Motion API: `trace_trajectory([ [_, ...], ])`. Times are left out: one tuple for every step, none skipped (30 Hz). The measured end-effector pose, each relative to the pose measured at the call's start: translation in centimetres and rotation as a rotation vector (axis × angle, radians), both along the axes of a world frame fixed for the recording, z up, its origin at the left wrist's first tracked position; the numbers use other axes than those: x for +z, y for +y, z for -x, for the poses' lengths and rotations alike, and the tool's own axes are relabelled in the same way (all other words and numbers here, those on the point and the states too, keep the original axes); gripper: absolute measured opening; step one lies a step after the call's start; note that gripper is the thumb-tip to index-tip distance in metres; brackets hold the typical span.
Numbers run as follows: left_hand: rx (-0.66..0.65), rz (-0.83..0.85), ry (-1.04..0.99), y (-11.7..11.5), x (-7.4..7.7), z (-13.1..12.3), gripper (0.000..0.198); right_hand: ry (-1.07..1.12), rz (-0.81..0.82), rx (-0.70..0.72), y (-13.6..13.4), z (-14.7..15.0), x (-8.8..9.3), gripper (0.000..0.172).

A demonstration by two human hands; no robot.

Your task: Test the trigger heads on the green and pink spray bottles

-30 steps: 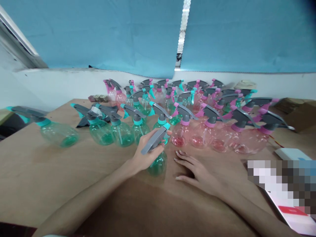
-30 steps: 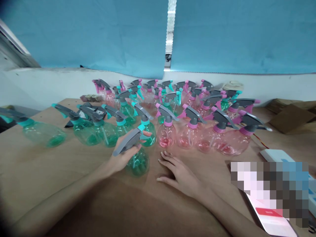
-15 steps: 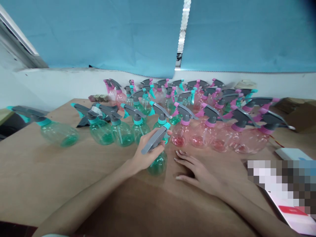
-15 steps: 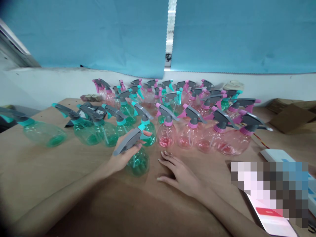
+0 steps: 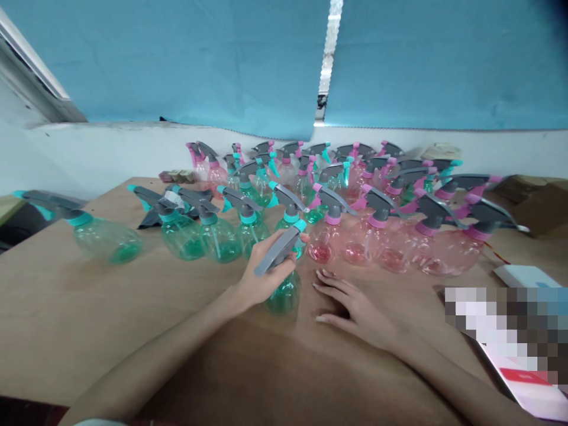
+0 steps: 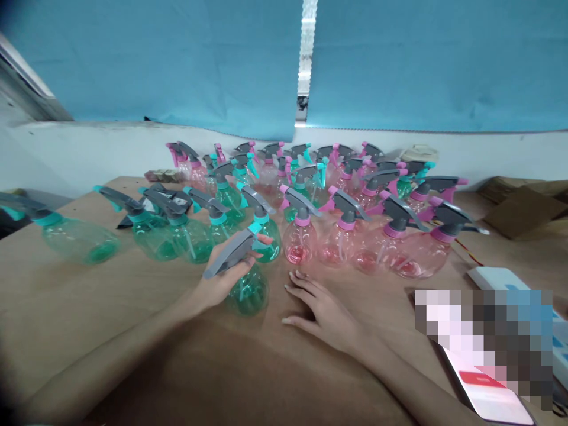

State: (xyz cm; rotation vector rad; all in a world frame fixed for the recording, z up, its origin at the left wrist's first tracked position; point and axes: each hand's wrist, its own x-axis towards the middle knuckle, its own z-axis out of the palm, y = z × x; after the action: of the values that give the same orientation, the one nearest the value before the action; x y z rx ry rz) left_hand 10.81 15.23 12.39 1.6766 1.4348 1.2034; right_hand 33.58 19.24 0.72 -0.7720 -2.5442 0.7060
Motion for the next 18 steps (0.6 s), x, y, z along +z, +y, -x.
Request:
trace_trajectory([
  [-0.003, 0.001, 0.008, 0.01, 0.06, -0.01, 0.033, 0.001, 0.000, 0.000, 0.00, -0.01, -0.02, 0.058],
  [-0.006, 0.002, 0.018, 0.02, 0.13, -0.03, 0.033, 0.004, -0.001, 0.001, 0.01, -0.02, -0.03, 0.058],
  [-0.008, 0.002, 0.029, 0.02, 0.23, -0.06, 0.032, 0.008, -0.001, 0.003, 0.02, -0.03, -0.04, 0.058],
  [-0.009, 0.000, 0.037, 0.01, 0.32, -0.08, 0.032, 0.012, -0.001, 0.005, 0.03, -0.04, -0.05, 0.058],
  [-0.012, 0.000, 0.039, 0.00, 0.42, -0.10, 0.031, 0.016, -0.001, 0.008, 0.04, -0.06, -0.06, 0.058],
  [-0.014, -0.002, 0.035, -0.01, 0.50, -0.10, 0.029, 0.020, -0.002, 0.010, 0.05, -0.07, -0.07, 0.058],
  [-0.019, -0.002, 0.031, -0.03, 0.56, -0.07, 0.027, 0.023, -0.003, 0.012, 0.05, -0.09, -0.08, 0.058],
  [-0.025, -0.002, 0.026, -0.03, 0.61, -0.01, 0.025, 0.027, -0.004, 0.013, 0.06, -0.09, -0.09, 0.058],
  [-0.030, 0.000, 0.024, -0.03, 0.63, 0.07, 0.023, 0.030, -0.005, 0.012, 0.07, -0.10, -0.10, 0.058],
  [-0.035, 0.001, 0.025, -0.03, 0.64, 0.17, 0.020, 0.033, -0.006, 0.012, 0.07, -0.09, -0.10, 0.058],
  [-0.039, 0.001, 0.029, -0.02, 0.63, 0.28, 0.018, 0.036, -0.007, 0.012, 0.06, -0.08, -0.10, 0.057],
  [-0.043, 0.000, 0.033, 0.00, 0.61, 0.38, 0.017, 0.037, -0.007, 0.011, 0.06, -0.06, -0.09, 0.057],
  [-0.047, -0.001, 0.035, 0.02, 0.59, 0.46, 0.016, 0.038, -0.008, 0.010, 0.05, -0.04, -0.07, 0.057],
  [-0.050, -0.003, 0.035, 0.04, 0.57, 0.52, 0.015, 0.038, -0.008, 0.009, 0.04, -0.01, -0.06, 0.057],
  [-0.054, -0.006, 0.033, 0.06, 0.56, 0.54, 0.014, 0.038, -0.007, 0.008, 0.04, 0.01, -0.03, 0.057],
  [-0.059, -0.010, 0.031, 0.07, 0.56, 0.54, 0.014, 0.038, -0.007, 0.008, 0.03, 0.03, -0.01, 0.057],
  [-0.064, -0.014, 0.029, 0.07, 0.57, 0.51, 0.013, 0.038, -0.006, 0.007, 0.03, 0.05, 0.02, 0.057],
  [-0.068, -0.018, 0.028, 0.07, 0.58, 0.47, 0.012, 0.038, -0.005, 0.008, 0.03, 0.06, 0.04, 0.057],
])
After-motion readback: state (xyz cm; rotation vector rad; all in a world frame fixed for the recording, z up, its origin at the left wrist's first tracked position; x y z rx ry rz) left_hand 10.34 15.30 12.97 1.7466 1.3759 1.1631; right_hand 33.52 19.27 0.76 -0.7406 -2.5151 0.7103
